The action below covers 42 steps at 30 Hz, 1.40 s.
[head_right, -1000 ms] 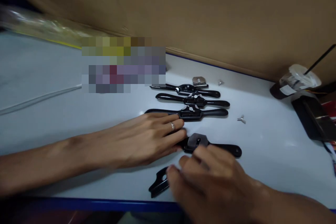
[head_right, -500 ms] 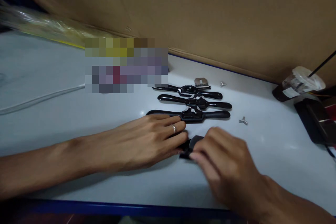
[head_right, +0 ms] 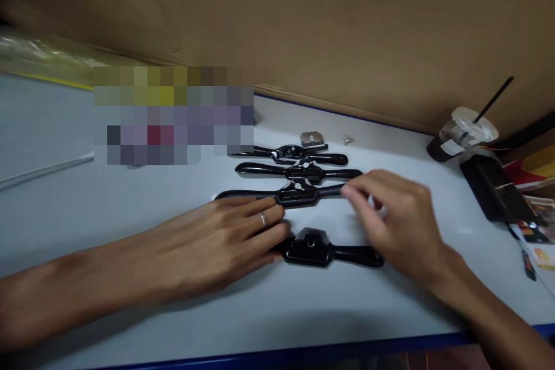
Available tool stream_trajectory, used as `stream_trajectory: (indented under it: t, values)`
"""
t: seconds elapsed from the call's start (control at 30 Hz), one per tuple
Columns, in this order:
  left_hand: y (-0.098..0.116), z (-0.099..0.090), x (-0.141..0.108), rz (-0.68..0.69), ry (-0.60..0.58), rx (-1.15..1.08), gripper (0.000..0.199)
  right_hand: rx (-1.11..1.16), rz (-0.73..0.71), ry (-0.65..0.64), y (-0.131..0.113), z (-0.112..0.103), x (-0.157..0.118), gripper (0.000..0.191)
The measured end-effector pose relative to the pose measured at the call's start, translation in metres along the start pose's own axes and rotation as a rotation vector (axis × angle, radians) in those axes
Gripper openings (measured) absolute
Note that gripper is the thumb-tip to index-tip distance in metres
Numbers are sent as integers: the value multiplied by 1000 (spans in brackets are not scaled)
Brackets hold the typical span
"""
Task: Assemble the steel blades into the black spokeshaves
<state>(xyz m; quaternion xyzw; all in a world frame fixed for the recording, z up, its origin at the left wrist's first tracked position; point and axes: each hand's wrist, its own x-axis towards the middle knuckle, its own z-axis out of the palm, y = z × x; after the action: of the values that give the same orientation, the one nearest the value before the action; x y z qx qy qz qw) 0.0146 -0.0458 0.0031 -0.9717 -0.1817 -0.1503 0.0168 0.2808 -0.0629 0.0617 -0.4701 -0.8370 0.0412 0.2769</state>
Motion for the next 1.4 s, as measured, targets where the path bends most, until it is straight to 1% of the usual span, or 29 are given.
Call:
stream_trajectory:
  t: [0.07, 0.1, 0.13, 0.17, 0.2, 0.23, 0.27, 0.3, 0.33, 0.4, 0.5, 0.63, 0.73, 0.87, 0.9, 0.97, 1.03, 1.1, 1.17, 1.23, 1.4]
  values:
    - [0, 0, 0, 8, 13, 10, 16, -127, 86, 101, 16, -15, 8, 21]
    - [0, 0, 0, 13, 25, 13, 16, -200, 148, 89, 25, -21, 11, 24]
    - [0, 0, 1, 18, 33, 14, 17, -263, 193, 37, 34, -26, 13, 25]
    - [0, -1, 1, 23, 40, 16, 17, -304, 233, -58, 42, -31, 14, 23]
    - [0, -1, 2, 25, 43, 19, 18, -309, 284, -199, 50, -34, 13, 20]
    - [0, -1, 2, 27, 42, 22, 18, -304, 327, -337, 56, -35, 12, 21]
    - [0, -1, 2, 28, 39, 25, 18, -307, 355, -436, 61, -35, 11, 28]
    - [1, -1, 2, 30, 36, 28, 18, -311, 378, -506, 64, -33, 9, 35]
    - [1, -1, 2, 30, 32, 30, 19, -314, 391, -544, 66, -31, 7, 39]
    - [1, -1, 2, 27, 26, 32, 20, -287, 397, -567, 66, -25, 6, 38]
    - [1, -3, 3, 35, 37, 40, 21, -196, 387, -603, 61, -18, 6, 24]
    - [1, -4, 4, 42, 47, 50, 23, -158, 359, -640, 55, -17, 5, 14]
    - [1, -5, 3, 50, 41, 56, 23, -170, 324, -600, 49, -16, 4, 11]
    - [1, -6, 2, 79, 26, 56, 18, -216, 272, -522, 37, -15, 5, 17]
    - [2, -7, 2, 90, 22, 56, 19, -180, 266, -504, 33, -15, 5, 17]
    - [2, -9, 3, 102, 29, 58, 23, -26, 240, -444, 24, -12, 6, 14]
    - [2, -10, 4, 102, 52, 66, 23, 163, 167, -365, 15, -6, 5, 12]
    - [2, -10, 5, 102, 67, 74, 23, 286, 94, -277, 5, 2, 2, 12]
    - [2, -10, 5, 100, 71, 75, 21, 341, 61, -209, -3, 11, -1, 12]
    - [1, -9, 5, 98, 72, 72, 20, 375, 32, -171, -8, 18, -5, 12]
    - [2, -10, 6, 95, 79, 73, 19, 378, -49, -163, -12, 28, -10, 10]
